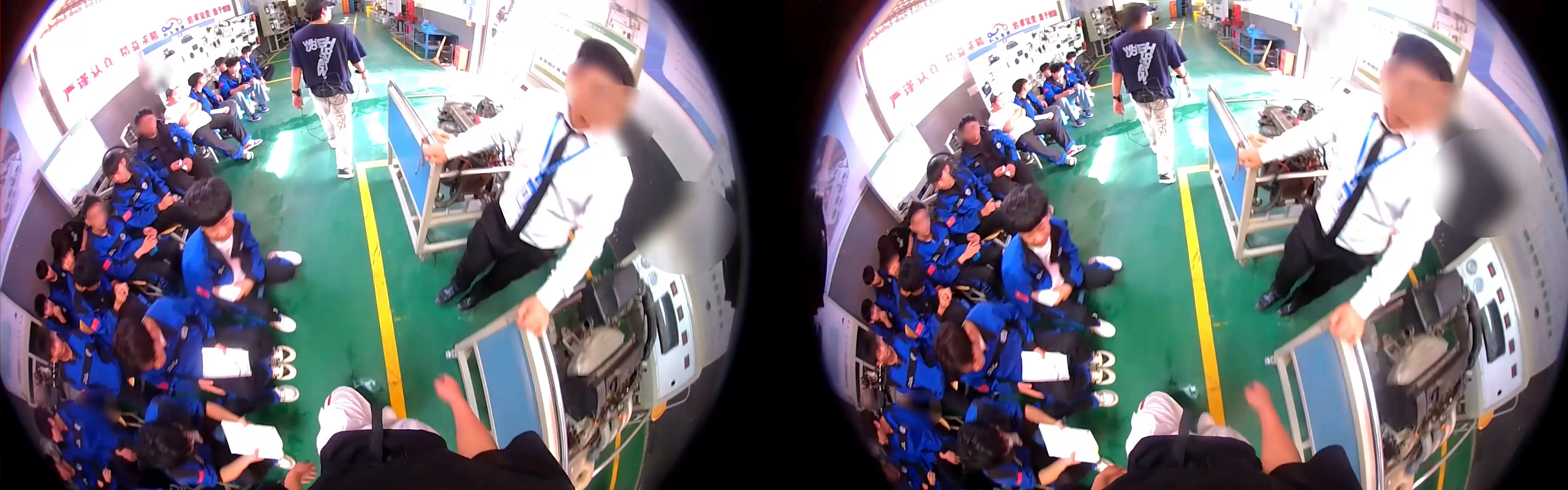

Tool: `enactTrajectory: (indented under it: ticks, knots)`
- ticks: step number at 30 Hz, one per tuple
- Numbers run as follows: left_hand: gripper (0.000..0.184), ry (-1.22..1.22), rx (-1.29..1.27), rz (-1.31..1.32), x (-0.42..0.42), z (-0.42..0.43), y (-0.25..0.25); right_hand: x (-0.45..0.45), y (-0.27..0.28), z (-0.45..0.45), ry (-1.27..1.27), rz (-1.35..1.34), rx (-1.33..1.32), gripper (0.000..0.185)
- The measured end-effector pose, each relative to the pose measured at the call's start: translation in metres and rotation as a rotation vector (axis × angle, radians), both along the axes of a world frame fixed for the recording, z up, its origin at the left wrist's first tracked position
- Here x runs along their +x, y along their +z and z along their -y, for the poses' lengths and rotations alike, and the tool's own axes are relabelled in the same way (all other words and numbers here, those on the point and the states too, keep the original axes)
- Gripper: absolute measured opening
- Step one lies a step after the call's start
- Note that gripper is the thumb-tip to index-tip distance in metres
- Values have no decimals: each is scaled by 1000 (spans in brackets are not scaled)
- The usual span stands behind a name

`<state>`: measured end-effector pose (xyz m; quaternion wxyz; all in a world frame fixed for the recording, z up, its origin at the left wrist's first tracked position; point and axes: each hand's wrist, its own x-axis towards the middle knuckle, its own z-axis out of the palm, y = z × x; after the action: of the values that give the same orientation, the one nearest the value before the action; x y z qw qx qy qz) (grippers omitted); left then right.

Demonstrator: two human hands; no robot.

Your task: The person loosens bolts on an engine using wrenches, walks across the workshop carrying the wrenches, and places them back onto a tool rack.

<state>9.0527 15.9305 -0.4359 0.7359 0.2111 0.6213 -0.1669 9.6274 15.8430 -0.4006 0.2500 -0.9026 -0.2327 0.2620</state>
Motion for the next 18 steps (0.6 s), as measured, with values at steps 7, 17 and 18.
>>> enactTrajectory:
  ticks: [7,17,18]
  knots:
    - [23,-275,290,-89,190,-235,-4,178,166,-381,213,33,441,25]
    - [25,-1141,1208,91,436,-704,-18,250,-13,-352,107,-346,-581,25]
    - [27,-873,1177,56,473,-744,-8,237,-45,-298,10,-333,150,22]
